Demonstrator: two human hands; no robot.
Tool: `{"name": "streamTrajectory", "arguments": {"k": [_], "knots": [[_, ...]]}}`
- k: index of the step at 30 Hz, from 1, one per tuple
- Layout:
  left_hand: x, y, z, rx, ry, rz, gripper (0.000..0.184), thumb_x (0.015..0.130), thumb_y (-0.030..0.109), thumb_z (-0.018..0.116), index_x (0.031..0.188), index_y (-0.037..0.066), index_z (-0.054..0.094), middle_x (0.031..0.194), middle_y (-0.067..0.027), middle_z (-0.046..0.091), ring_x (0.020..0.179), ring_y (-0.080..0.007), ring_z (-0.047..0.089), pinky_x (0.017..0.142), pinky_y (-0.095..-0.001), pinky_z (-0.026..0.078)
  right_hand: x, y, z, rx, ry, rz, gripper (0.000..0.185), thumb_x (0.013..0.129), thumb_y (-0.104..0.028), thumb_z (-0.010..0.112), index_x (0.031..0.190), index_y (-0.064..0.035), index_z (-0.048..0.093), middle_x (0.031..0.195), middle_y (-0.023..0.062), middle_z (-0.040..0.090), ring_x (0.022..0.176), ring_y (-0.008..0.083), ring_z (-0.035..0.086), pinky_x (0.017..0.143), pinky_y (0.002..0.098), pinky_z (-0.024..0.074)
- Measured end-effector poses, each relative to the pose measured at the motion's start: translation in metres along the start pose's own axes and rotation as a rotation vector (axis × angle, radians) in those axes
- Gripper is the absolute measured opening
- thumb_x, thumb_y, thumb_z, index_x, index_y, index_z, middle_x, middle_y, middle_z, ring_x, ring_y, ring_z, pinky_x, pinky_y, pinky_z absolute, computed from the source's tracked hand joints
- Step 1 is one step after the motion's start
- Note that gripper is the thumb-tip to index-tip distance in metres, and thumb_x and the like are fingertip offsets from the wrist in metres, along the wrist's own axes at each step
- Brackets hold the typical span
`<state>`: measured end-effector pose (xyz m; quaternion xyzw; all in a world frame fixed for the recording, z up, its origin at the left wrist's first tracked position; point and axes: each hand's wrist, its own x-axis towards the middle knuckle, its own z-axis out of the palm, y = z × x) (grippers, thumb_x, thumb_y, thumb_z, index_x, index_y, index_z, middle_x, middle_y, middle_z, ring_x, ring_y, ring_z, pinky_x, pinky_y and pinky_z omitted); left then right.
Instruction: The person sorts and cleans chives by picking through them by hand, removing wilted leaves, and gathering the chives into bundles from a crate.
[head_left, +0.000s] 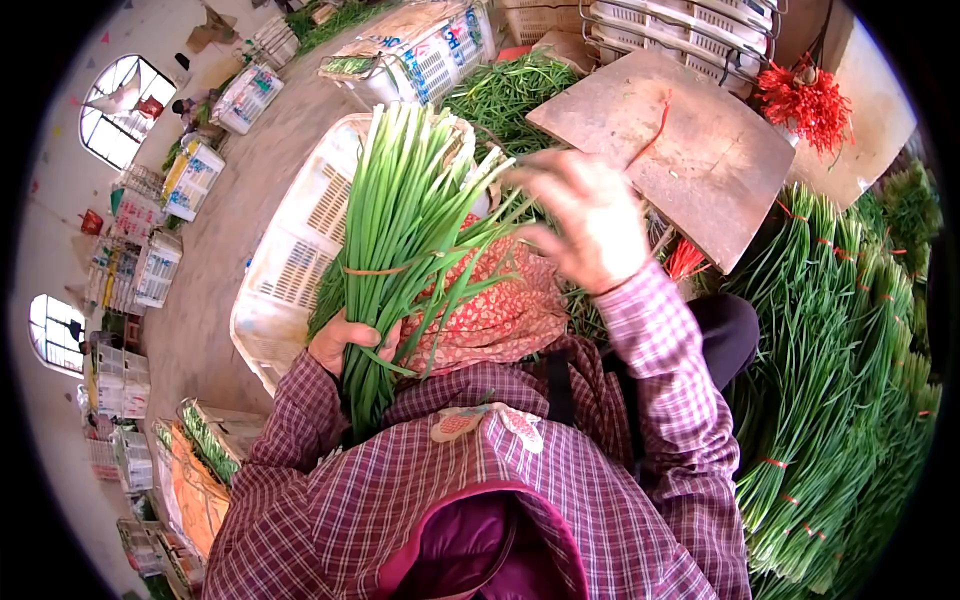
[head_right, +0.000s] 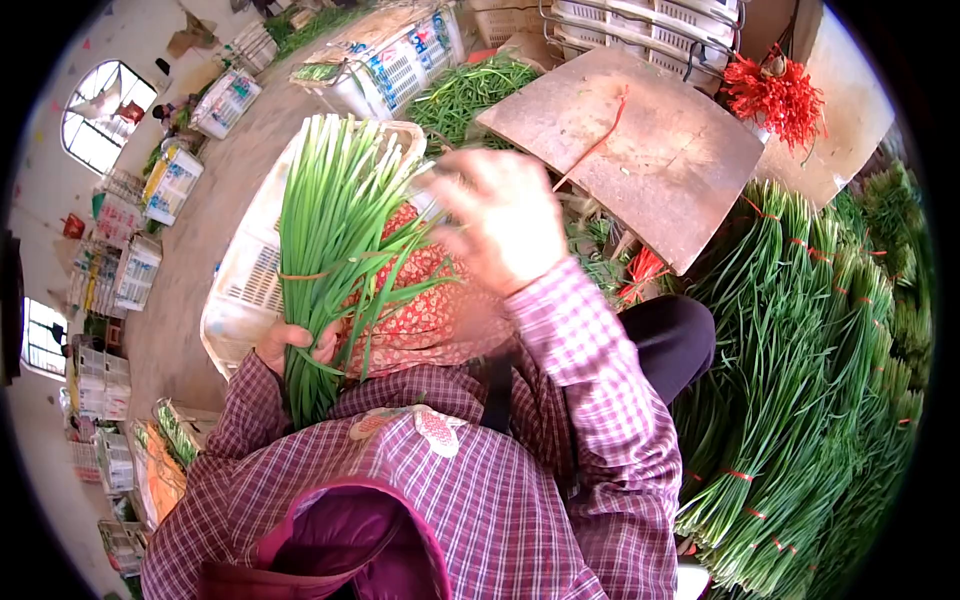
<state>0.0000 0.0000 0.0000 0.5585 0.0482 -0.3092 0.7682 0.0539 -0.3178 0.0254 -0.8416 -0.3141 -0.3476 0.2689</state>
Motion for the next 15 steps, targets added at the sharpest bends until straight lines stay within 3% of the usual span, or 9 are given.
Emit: {"name": "streamTrajectory", "arguments": {"k": [2, 5, 6, 7, 9, 10, 11, 13, 15], "knots": [[0.000, 0.005, -0.001, -0.004, 0.006, -0.044, 0.070, 0.061, 0.009, 0.066, 0.127, -0.001, 0.046, 0.081, -0.0104, 0.060, 0.064, -0.0192, 0.056, 0.058, -0.0308, 0.048, 0.007, -0.008, 0.012, 0.051, 0.033, -0.069, 0.051, 0.064, -0.025, 0.079, 0.111, -0.0204, 0.061, 0.112, 0.0026, 0.057, 0.106, 0.0207, 0.053, 0.095, 0.0440, 0.0412], [0.001, 0.006, 0.014, -0.004, 0.031, -0.018, 0.065, 0.061, 0.010, 0.066, 0.123, -0.002, 0.049, 0.079, -0.0100, 0.060, 0.062, -0.0189, 0.055, 0.057, -0.0309, 0.048, 0.009, -0.010, 0.032, 0.157, -0.009, -0.203, 0.025, 0.072, -0.019, 0.070, 0.096, -0.0175, 0.064, 0.104, -0.0003, 0.059, 0.106, 0.0217, 0.053, 0.094, 0.0386, 0.0412], [-0.004, 0.015, 0.015, 0.013, 0.045, -0.024, 0.065, 0.061, 0.010, 0.066, 0.123, -0.002, 0.049, 0.079, -0.0100, 0.060, 0.062, -0.0189, 0.055, 0.057, -0.0309, 0.048, 0.013, -0.015, 0.039, 0.220, 0.095, -0.185, 0.013, 0.074, -0.015, 0.066, 0.087, -0.0139, 0.065, 0.093, 0.0017, 0.062, 0.097, 0.0248, 0.058, 0.085, 0.0374, 0.0467], [-0.004, 0.016, 0.016, 0.069, 0.012, -0.019, 0.064, 0.062, 0.010, 0.066, 0.123, -0.002, 0.050, 0.080, -0.0102, 0.060, 0.063, -0.0192, 0.056, 0.058, -0.0314, 0.049, 0.012, -0.016, 0.041, 0.222, 0.091, -0.183, 0.013, 0.074, -0.015, 0.066, 0.087, -0.0139, 0.065, 0.093, 0.0017, 0.062, 0.097, 0.0248, 0.058, 0.085, 0.0374, 0.0467], [-0.002, 0.012, 0.015, 0.119, -0.026, -0.012, 0.064, 0.062, 0.011, 0.066, 0.122, -0.002, 0.050, 0.080, -0.0105, 0.061, 0.063, -0.0194, 0.057, 0.059, -0.0318, 0.049, 0.010, -0.015, 0.044, 0.509, 0.067, 0.100, 0.012, 0.075, -0.010, 0.065, 0.087, -0.0107, 0.065, 0.088, 0.0058, 0.065, 0.086, 0.0278, 0.062, 0.076, 0.0384, 0.0515], [0.000, 0.009, 0.010, 0.126, 0.000, -0.032, 0.062, 0.061, 0.010, 0.067, 0.119, -0.003, 0.050, 0.080, -0.0112, 0.060, 0.062, -0.0197, 0.056, 0.058, -0.0319, 0.049, 0.012, -0.014, 0.047, 0.581, 0.241, 0.078, 0.012, 0.081, -0.006, 0.061, 0.092, -0.0066, 0.067, 0.084, 0.0090, 0.067, 0.070, 0.0242, 0.066, 0.062, 0.0351, 0.0546], [0.002, 0.007, 0.008, 0.135, 0.024, -0.052, 0.059, 0.060, 0.009, 0.067, 0.116, -0.004, 0.050, 0.079, -0.0119, 0.059, 0.061, -0.0201, 0.056, 0.056, -0.0319, 0.048, 0.011, -0.014, 0.046, 0.576, 0.239, 0.080, 0.012, 0.081, -0.006, 0.061, 0.092, -0.0066, 0.067, 0.084, 0.0090, 0.067, 0.070, 0.0242, 0.066, 0.062, 0.0351, 0.0546], [0.004, 0.008, 0.011, 0.132, 0.024, -0.054, 0.058, 0.060, 0.008, 0.067, 0.115, -0.004, 0.052, 0.079, -0.0122, 0.060, 0.063, -0.0204, 0.057, 0.058, -0.0327, 0.049, 0.014, -0.017, 0.034, 0.922, 0.165, 0.427, 0.016, 0.088, -0.007, 0.056, 0.100, -0.0044, 0.067, 0.087, 0.0089, 0.069, 0.063, 0.0152, 0.065, 0.056, 0.0279, 0.0545], [0.005, 0.007, 0.017, 0.125, 0.028, -0.055, 0.057, 0.060, 0.008, 0.067, 0.113, -0.004, 0.053, 0.079, -0.0126, 0.060, 0.065, -0.0208, 0.058, 0.059, -0.0334, 0.050, 0.017, -0.007, 0.031, 1.038, 0.265, 0.518, 0.020, 0.093, -0.013, 0.052, 0.102, -0.0019, 0.066, 0.084, 0.0082, 0.070, 0.054, 0.0073, 0.059, 0.049, 0.0217, 0.0511]]}}
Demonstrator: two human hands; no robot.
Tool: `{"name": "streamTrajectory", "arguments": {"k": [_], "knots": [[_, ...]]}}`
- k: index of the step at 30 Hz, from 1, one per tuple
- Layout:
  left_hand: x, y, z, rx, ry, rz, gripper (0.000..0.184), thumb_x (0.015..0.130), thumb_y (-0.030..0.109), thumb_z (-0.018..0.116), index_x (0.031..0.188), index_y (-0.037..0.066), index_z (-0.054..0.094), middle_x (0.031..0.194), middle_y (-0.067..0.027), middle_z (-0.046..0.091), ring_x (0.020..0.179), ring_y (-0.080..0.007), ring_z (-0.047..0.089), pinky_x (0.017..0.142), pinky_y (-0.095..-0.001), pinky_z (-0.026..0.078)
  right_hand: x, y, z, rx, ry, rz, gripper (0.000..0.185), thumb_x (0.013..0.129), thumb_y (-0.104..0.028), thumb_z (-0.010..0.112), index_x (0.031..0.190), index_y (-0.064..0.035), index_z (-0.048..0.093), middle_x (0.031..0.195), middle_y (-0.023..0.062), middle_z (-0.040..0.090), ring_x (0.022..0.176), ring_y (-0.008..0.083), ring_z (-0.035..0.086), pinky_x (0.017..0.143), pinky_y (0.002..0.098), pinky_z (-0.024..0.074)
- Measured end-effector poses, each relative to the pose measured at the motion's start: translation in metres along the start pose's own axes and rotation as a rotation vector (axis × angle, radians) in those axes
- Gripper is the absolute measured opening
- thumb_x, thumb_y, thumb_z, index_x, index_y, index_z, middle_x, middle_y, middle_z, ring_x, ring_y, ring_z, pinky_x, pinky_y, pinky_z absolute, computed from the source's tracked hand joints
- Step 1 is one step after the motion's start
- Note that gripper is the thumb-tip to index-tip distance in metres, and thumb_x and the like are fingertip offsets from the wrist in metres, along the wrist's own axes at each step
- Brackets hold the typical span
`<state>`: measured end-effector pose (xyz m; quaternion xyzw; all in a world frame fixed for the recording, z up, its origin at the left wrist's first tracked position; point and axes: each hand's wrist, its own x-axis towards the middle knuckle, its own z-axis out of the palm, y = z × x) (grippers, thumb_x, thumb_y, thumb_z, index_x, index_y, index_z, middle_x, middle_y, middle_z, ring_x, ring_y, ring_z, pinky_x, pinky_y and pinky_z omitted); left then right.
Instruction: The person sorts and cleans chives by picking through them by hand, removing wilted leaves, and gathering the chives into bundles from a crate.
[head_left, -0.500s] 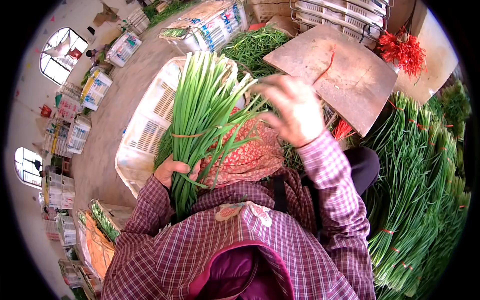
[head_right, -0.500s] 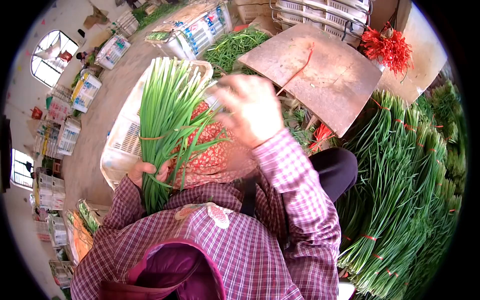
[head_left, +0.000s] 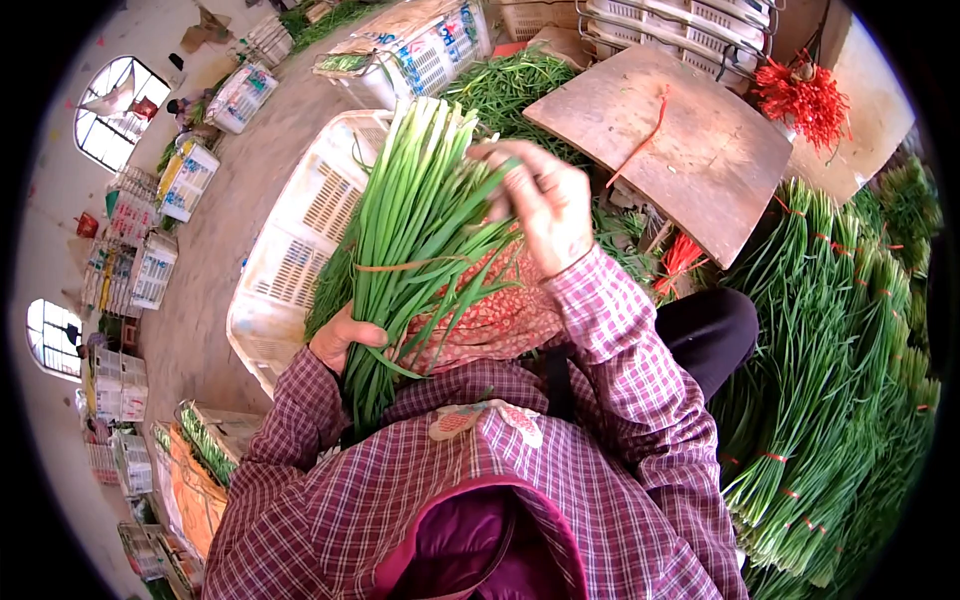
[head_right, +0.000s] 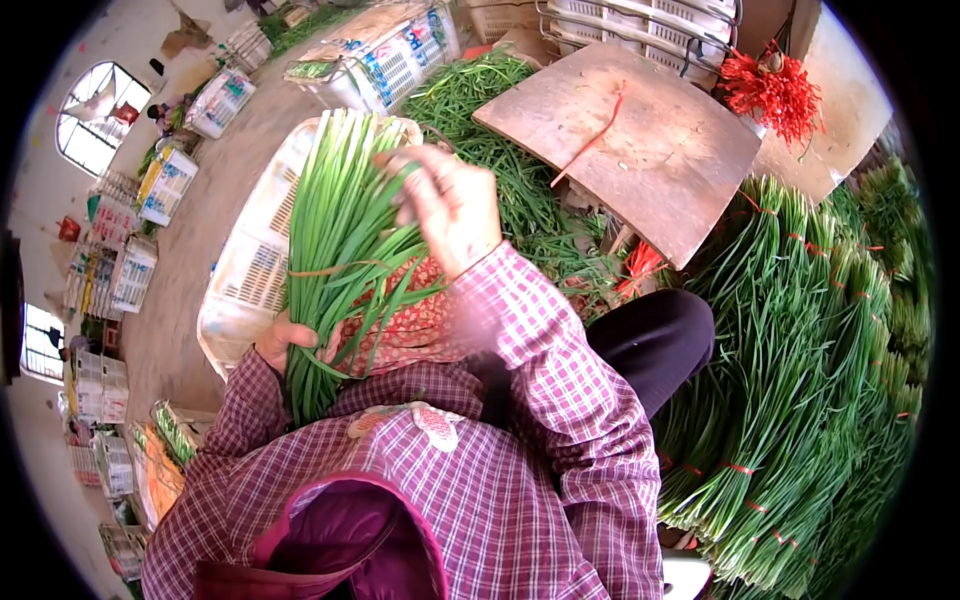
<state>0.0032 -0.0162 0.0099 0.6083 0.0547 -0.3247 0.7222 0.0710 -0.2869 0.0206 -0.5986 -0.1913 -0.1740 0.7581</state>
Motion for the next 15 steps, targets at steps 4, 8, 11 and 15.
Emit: {"name": "streamTrajectory", "arguments": {"k": [4, 8, 11, 15], "knots": [[-0.001, 0.006, -0.009, -0.054, 0.005, -0.017, 0.069, 0.060, 0.006, 0.066, 0.126, -0.001, 0.049, 0.101, -0.0109, 0.063, 0.087, -0.0211, 0.063, 0.077, -0.0350, 0.053, 0.014, 0.000, -0.024, 0.228, 0.133, 0.055, 0.025, 0.095, -0.016, 0.052, 0.106, 0.0021, 0.065, 0.062, -0.0005, 0.056, 0.048, 0.0026, 0.045, 0.047, 0.0191, 0.0435], [0.006, 0.000, -0.001, -0.031, -0.014, 0.001, 0.073, 0.061, 0.005, 0.067, 0.131, 0.000, 0.045, 0.089, -0.0118, 0.064, 0.067, -0.0198, 0.062, 0.064, -0.0325, 0.053, 0.016, -0.002, -0.024, 0.259, 0.183, 0.102, 0.025, 0.096, -0.017, 0.052, 0.106, 0.0021, 0.065, 0.059, -0.0056, 0.047, 0.049, 0.0010, 0.038, 0.046, 0.0167, 0.0370], [0.005, -0.004, 0.001, -0.041, -0.009, 0.020, 0.083, 0.059, 0.006, 0.066, 0.136, 0.000, 0.037, 0.084, -0.0179, 0.062, 0.057, -0.0202, 0.059, 0.048, -0.0280, 0.050, 0.014, 0.002, -0.016, 0.203, 0.235, 0.102, 0.027, 0.096, -0.021, 0.052, 0.107, -0.0002, 0.065, 0.061, -0.0069, 0.047, 0.051, 0.0000, 0.037, 0.047, 0.0162, 0.0307], [0.009, -0.010, -0.012, -0.009, -0.028, 0.042, 0.084, 0.060, 0.008, 0.067, 0.137, -0.001, 0.034, 0.088, -0.0196, 0.061, 0.059, -0.0215, 0.060, 0.048, -0.0295, 0.050, 0.006, -0.005, -0.004, 0.032, 0.171, 0.086, 0.026, 0.096, -0.022, 0.050, 0.105, -0.0040, 0.066, 0.063, -0.0030, 0.054, 0.055, 0.0031, 0.047, 0.050, 0.0185, 0.0383]]}}
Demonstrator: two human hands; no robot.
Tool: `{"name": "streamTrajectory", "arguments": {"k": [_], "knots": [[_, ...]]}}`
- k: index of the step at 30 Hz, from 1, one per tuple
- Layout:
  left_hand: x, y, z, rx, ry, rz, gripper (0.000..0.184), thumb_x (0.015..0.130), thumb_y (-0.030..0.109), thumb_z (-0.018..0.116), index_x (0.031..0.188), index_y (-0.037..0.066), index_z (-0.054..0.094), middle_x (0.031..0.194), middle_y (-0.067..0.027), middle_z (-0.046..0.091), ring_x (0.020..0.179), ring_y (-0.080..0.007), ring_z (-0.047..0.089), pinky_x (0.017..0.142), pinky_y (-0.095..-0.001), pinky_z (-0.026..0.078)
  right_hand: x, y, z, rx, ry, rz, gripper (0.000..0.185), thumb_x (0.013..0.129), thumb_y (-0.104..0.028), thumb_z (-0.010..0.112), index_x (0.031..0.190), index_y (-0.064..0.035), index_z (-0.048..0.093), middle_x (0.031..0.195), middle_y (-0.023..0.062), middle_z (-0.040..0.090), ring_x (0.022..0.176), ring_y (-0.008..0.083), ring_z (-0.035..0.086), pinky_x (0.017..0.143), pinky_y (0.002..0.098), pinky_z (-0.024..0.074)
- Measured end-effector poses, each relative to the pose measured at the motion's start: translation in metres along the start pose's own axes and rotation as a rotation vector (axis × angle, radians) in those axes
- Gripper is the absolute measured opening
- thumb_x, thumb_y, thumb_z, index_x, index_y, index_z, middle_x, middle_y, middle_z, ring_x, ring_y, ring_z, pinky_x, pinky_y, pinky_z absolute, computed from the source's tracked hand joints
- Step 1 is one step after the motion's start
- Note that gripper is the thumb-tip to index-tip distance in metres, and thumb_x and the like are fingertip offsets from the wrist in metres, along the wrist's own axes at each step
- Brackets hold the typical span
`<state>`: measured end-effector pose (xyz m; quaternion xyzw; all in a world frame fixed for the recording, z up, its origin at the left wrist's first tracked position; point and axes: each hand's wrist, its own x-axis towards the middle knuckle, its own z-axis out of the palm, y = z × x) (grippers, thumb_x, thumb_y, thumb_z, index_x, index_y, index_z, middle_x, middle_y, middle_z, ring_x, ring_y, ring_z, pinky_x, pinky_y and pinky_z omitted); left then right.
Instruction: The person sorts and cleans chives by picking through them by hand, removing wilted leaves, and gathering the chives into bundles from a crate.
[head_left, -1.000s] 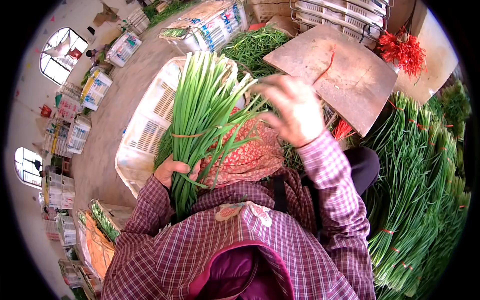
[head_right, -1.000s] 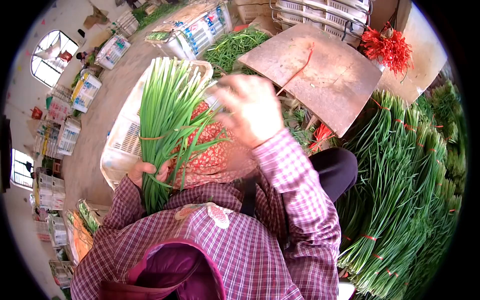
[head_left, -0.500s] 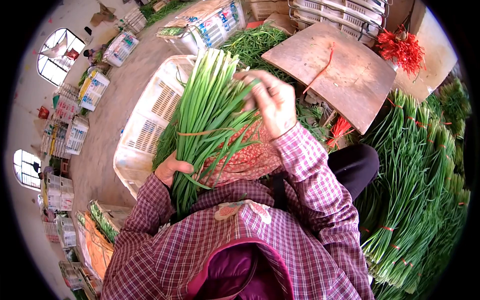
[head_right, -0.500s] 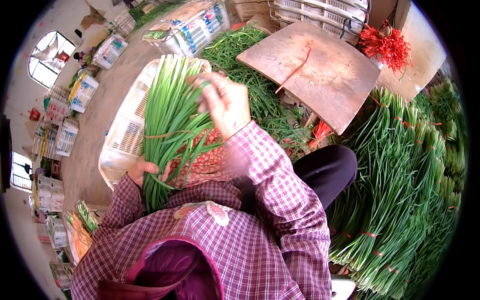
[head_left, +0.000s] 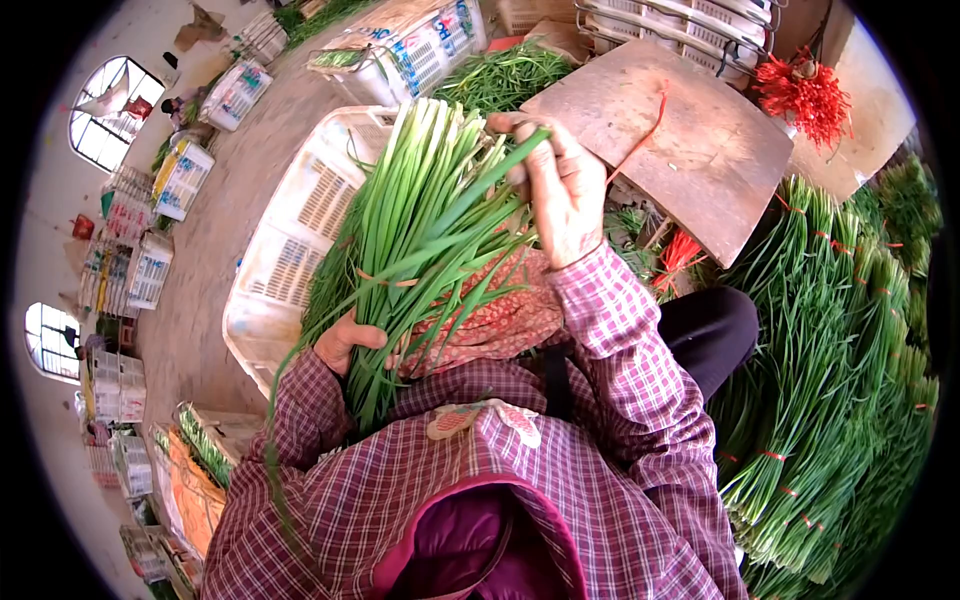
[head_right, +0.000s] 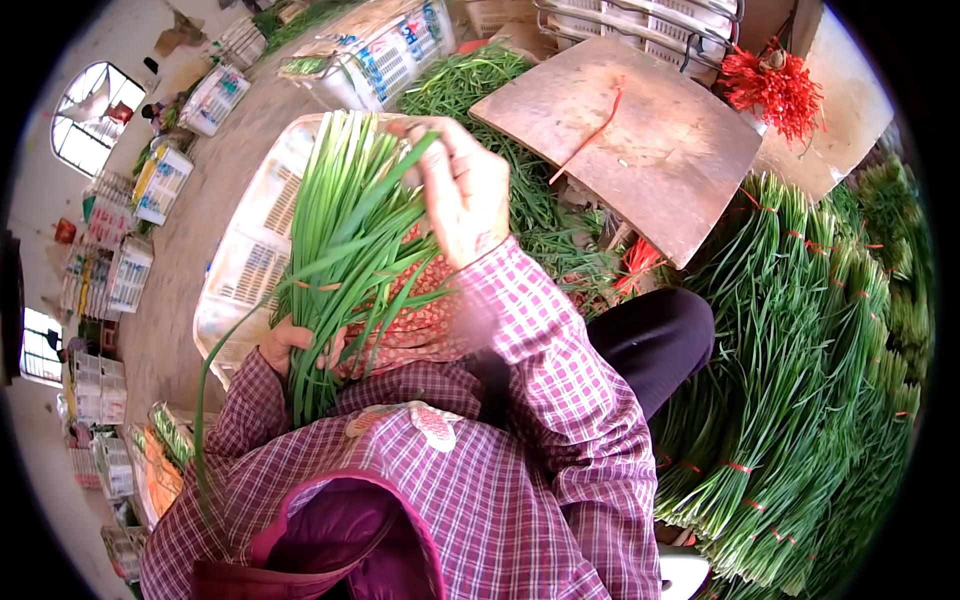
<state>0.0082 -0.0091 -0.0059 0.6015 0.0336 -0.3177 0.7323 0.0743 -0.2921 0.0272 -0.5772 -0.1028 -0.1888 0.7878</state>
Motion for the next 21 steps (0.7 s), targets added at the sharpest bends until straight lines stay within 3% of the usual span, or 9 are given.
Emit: {"name": "streamTrajectory", "arguments": {"k": [2, 7, 9, 10, 15, 17, 18, 19, 21], "knots": [[0.004, -0.017, -0.030, -0.005, -0.055, -0.098, 0.086, 0.064, 0.013, 0.069, 0.139, -0.003, 0.030, 0.093, -0.0203, 0.061, 0.063, -0.0243, 0.062, 0.052, -0.0323, 0.053, -0.009, -0.006, 0.011, -0.111, -0.100, -0.104, 0.023, 0.095, -0.017, 0.047, 0.104, -0.0061, 0.065, 0.065, 0.0027, 0.063, 0.057, 0.0093, 0.061, 0.054, 0.0246, 0.0495], [0.001, -0.013, -0.005, -0.178, -0.195, -0.013, 0.079, 0.068, 0.016, 0.068, 0.136, -0.004, 0.032, 0.095, -0.0206, 0.060, 0.069, -0.0278, 0.064, 0.058, -0.0365, 0.056, -0.021, 0.020, 0.038, -0.305, -0.185, -0.359, 0.021, 0.085, -0.006, 0.054, 0.104, -0.0112, 0.062, 0.071, 0.0063, 0.065, 0.059, 0.0178, 0.064, 0.053, 0.0314, 0.0526], [-0.002, -0.017, -0.006, -0.147, -0.177, -0.028, 0.079, 0.068, 0.015, 0.069, 0.135, -0.004, 0.033, 0.095, -0.0204, 0.061, 0.069, -0.0279, 0.065, 0.059, -0.0367, 0.056, -0.025, 0.024, 0.047, -0.413, -0.138, -0.564, 0.021, 0.081, -0.003, 0.058, 0.100, -0.0108, 0.062, 0.073, 0.0069, 0.065, 0.062, 0.0190, 0.063, 0.052, 0.0337, 0.0516], [-0.004, -0.017, -0.005, -0.130, -0.171, -0.031, 0.079, 0.068, 0.015, 0.069, 0.135, -0.004, 0.033, 0.095, -0.0203, 0.061, 0.070, -0.0279, 0.065, 0.059, -0.0368, 0.056, -0.027, 0.022, 0.048, -0.498, -0.183, -0.600, 0.026, 0.083, -0.001, 0.054, 0.105, -0.0114, 0.063, 0.072, 0.0053, 0.064, 0.060, 0.0148, 0.062, 0.052, 0.0299, 0.0522], [-0.006, -0.013, 0.006, -0.072, -0.142, 0.008, 0.078, 0.067, 0.014, 0.070, 0.134, -0.004, 0.035, 0.096, -0.0200, 0.061, 0.071, -0.0282, 0.065, 0.060, -0.0372, 0.056, -0.027, 0.029, 0.056, -0.509, -0.161, -0.773, 0.028, 0.082, -0.001, 0.053, 0.107, -0.0117, 0.062, 0.078, 0.0051, 0.065, 0.058, 0.0144, 0.062, 0.047, 0.0306, 0.0511], [-0.009, -0.015, 0.010, -0.051, -0.132, 0.031, 0.077, 0.066, 0.014, 0.071, 0.133, -0.004, 0.035, 0.096, -0.0198, 0.061, 0.071, -0.0283, 0.065, 0.060, -0.0374, 0.056, -0.026, 0.031, 0.052, -0.275, -0.216, -0.453, 0.021, 0.089, -0.006, 0.049, 0.105, -0.0095, 0.061, 0.079, 0.0046, 0.066, 0.056, 0.0123, 0.061, 0.044, 0.0278, 0.0483], [-0.010, -0.017, 0.011, -0.043, -0.127, 0.046, 0.077, 0.066, 0.013, 0.071, 0.133, -0.004, 0.036, 0.096, -0.0197, 0.061, 0.071, -0.0283, 0.065, 0.060, -0.0375, 0.056, -0.027, 0.013, 0.048, -0.019, -0.191, -0.166, 0.017, 0.090, -0.012, 0.050, 0.103, -0.0070, 0.060, 0.066, 0.0055, 0.061, 0.056, 0.0114, 0.059, 0.051, 0.0281, 0.0485], [-0.012, -0.020, 0.011, -0.037, -0.123, 0.058, 0.077, 0.066, 0.013, 0.071, 0.132, -0.004, 0.036, 0.096, -0.0197, 0.061, 0.071, -0.0284, 0.065, 0.060, -0.0376, 0.056, -0.024, 0.010, 0.044, 0.075, -0.139, -0.078, 0.022, 0.096, -0.021, 0.045, 0.105, -0.0074, 0.059, 0.065, 0.0003, 0.058, 0.055, 0.0063, 0.054, 0.049, 0.0201, 0.0436], [-0.017, -0.023, 0.011, -0.017, -0.121, 0.092, 0.077, 0.065, 0.013, 0.071, 0.132, -0.004, 0.037, 0.096, -0.0195, 0.061, 0.072, -0.0285, 0.065, 0.061, -0.0378, 0.056, -0.019, 0.010, 0.041, 0.312, -0.067, 0.024, 0.026, 0.098, -0.025, 0.042, 0.104, -0.0075, 0.059, 0.064, -0.0015, 0.055, 0.054, 0.0047, 0.051, 0.049, 0.0160, 0.0403]]}}
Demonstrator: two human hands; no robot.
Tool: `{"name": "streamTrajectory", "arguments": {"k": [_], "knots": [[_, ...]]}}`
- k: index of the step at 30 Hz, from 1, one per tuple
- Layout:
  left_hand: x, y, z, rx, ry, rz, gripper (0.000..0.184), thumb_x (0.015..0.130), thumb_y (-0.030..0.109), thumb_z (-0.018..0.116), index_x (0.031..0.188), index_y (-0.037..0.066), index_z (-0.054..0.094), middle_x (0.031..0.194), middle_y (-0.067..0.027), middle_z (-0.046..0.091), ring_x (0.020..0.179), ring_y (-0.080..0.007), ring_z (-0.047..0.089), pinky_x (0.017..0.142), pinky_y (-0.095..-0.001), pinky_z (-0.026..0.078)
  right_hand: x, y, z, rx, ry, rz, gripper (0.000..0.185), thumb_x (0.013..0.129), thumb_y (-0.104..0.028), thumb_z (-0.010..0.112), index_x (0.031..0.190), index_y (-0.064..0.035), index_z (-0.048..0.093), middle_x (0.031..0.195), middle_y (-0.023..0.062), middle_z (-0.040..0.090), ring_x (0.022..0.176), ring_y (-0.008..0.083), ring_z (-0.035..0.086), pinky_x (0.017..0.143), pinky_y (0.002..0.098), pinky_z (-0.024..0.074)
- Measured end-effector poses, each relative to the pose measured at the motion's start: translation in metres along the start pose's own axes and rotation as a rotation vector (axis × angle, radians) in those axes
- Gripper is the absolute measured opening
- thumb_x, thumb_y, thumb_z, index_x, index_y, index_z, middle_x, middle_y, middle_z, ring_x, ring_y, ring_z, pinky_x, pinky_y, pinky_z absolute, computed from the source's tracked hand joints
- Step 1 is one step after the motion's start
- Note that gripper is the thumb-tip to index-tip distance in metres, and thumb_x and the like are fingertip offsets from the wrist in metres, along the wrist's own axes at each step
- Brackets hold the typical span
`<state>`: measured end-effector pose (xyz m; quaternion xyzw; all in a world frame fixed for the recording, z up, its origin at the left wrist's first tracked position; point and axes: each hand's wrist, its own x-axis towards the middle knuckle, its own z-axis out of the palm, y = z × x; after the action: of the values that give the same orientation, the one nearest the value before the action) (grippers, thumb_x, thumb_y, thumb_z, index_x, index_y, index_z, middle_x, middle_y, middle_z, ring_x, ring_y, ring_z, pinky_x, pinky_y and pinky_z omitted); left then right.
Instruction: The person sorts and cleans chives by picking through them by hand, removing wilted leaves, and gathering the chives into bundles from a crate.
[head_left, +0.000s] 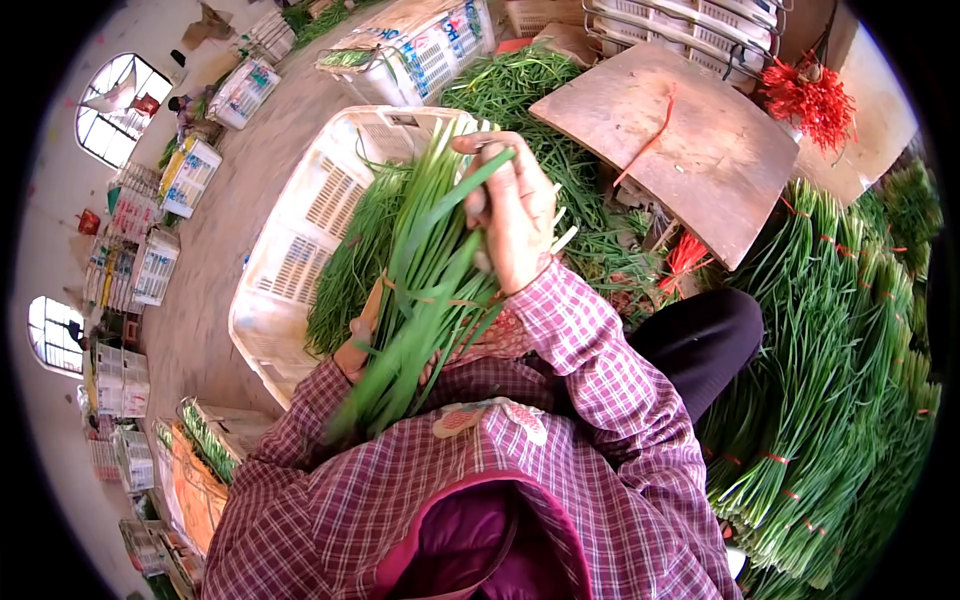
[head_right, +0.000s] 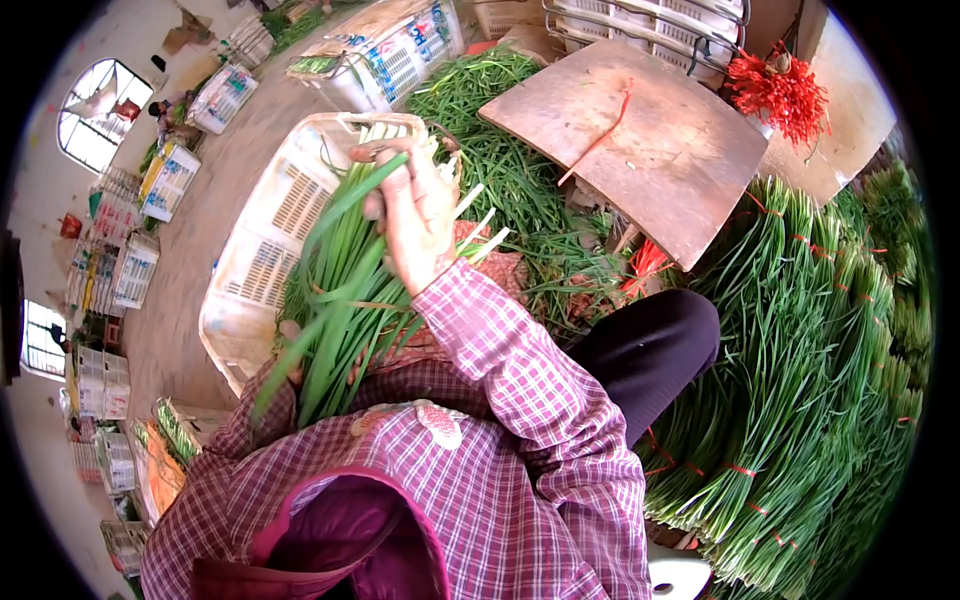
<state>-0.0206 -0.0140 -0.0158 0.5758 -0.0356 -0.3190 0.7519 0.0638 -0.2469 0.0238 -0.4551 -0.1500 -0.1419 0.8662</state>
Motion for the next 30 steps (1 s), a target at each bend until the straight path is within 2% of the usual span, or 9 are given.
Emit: {"name": "streamTrajectory", "arguments": {"k": [2, 4, 8, 11, 16, 18, 22, 26, 30], "knots": [[0.004, 0.000, 0.002, 0.010, 0.004, 0.018, 0.076, 0.065, 0.012, 0.072, 0.131, -0.003, 0.037, 0.096, -0.0194, 0.061, 0.072, -0.0286, 0.065, 0.061, -0.0380, 0.056, 0.002, 0.005, -0.001, 0.087, -0.018, -0.047, 0.023, 0.098, -0.021, 0.042, 0.104, -0.0074, 0.059, 0.064, -0.0011, 0.055, 0.055, 0.0049, 0.051, 0.049, 0.0172, 0.0406], [0.006, 0.001, 0.005, 0.022, 0.013, 0.019, 0.076, 0.065, 0.012, 0.072, 0.131, -0.003, 0.038, 0.096, -0.0192, 0.061, 0.073, -0.0287, 0.065, 0.061, -0.0382, 0.056, -0.002, 0.004, 0.001, -0.308, -0.114, -0.311, 0.029, 0.100, -0.021, 0.035, 0.107, -0.0043, 0.058, 0.060, -0.0027, 0.050, 0.046, 0.0043, 0.047, 0.041, 0.0172, 0.0383], [0.007, 0.004, 0.011, 0.046, 0.016, 0.005, 0.075, 0.064, 0.011, 0.073, 0.129, -0.003, 0.039, 0.096, -0.0189, 0.061, 0.074, -0.0289, 0.065, 0.062, -0.0385, 0.056, -0.011, 0.029, 0.011, -0.967, -0.404, -0.611, 0.015, 0.085, -0.003, 0.052, 0.097, -0.0085, 0.059, 0.068, 0.0019, 0.063, 0.053, 0.0129, 0.061, 0.043, 0.0269, 0.0479], [0.006, 0.003, 0.016, 0.069, 0.014, 0.003, 0.075, 0.063, 0.011, 0.074, 0.128, -0.003, 0.040, 0.096, -0.0187, 0.062, 0.074, -0.0290, 0.065, 0.062, -0.0388, 0.057, -0.015, 0.026, 0.018, -0.960, -0.347, -0.732, 0.019, 0.080, -0.002, 0.056, 0.097, -0.0094, 0.058, 0.068, 0.0044, 0.063, 0.054, 0.0177, 0.062, 0.045, 0.0297, 0.0490], [0.006, 0.018, 0.031, 0.019, 0.086, -0.177, 0.074, 0.057, 0.008, 0.077, 0.123, -0.002, 0.045, 0.093, -0.0173, 0.062, 0.072, -0.0280, 0.065, 0.061, -0.0376, 0.056, -0.016, 0.016, 0.025, -0.752, -0.222, -0.553, 0.012, 0.085, -0.010, 0.056, 0.096, -0.0083, 0.060, 0.059, 0.0029, 0.056, 0.050, 0.0171, 0.058, 0.044, 0.0308, 0.0462], [0.008, 0.013, 0.018, 0.036, 0.033, -0.191, 0.071, 0.056, 0.008, 0.076, 0.120, -0.003, 0.048, 0.089, -0.0168, 0.063, 0.069, -0.0263, 0.065, 0.059, -0.0363, 0.055, -0.008, 0.006, 0.022, -0.196, -0.104, -0.067, 0.023, 0.095, -0.024, 0.047, 0.097, -0.0053, 0.060, 0.056, -0.0015, 0.051, 0.044, 0.0106, 0.048, 0.040, 0.0245, 0.0396], [0.006, 0.010, 0.004, -0.003, -0.050, -0.246, 0.083, 0.061, 0.003, 0.071, 0.136, 0.003, 0.036, 0.095, -0.0172, 0.061, 0.069, -0.0251, 0.063, 0.057, -0.0359, 0.055, 0.026, -0.016, -0.004, 0.279, 0.018, 0.220, 0.037, 0.099, -0.033, 0.043, 0.093, -0.0034, 0.063, 0.054, -0.0082, 0.040, 0.042, 0.0017, 0.033, 0.038, 0.0184, 0.0291], [0.003, 0.015, 0.024, 0.063, 0.137, -0.136, 0.074, 0.056, 0.014, 0.075, 0.122, -0.003, 0.046, 0.086, -0.0158, 0.061, 0.059, -0.0212, 0.061, 0.052, -0.0306, 0.051, 0.041, -0.042, -0.036, -0.014, 0.140, 0.012, 0.035, 0.098, -0.035, 0.045, 0.092, -0.0056, 0.064, 0.054, -0.0084, 0.041, 0.042, 0.0013, 0.032, 0.037, 0.0181, 0.0263], [0.008, 0.012, 0.012, 0.084, 0.132, -0.084, 0.072, 0.059, 0.014, 0.072, 0.123, -0.002, 0.045, 0.087, -0.0162, 0.061, 0.058, -0.0205, 0.061, 0.052, -0.0294, 0.050, 0.034, -0.055, -0.063, -0.509, 0.087, -0.274, 0.031, 0.097, -0.028, 0.048, 0.095, -0.0011, 0.063, 0.066, 0.0006, 0.056, 0.055, 0.0045, 0.047, 0.051, 0.0210, 0.0407]]}}
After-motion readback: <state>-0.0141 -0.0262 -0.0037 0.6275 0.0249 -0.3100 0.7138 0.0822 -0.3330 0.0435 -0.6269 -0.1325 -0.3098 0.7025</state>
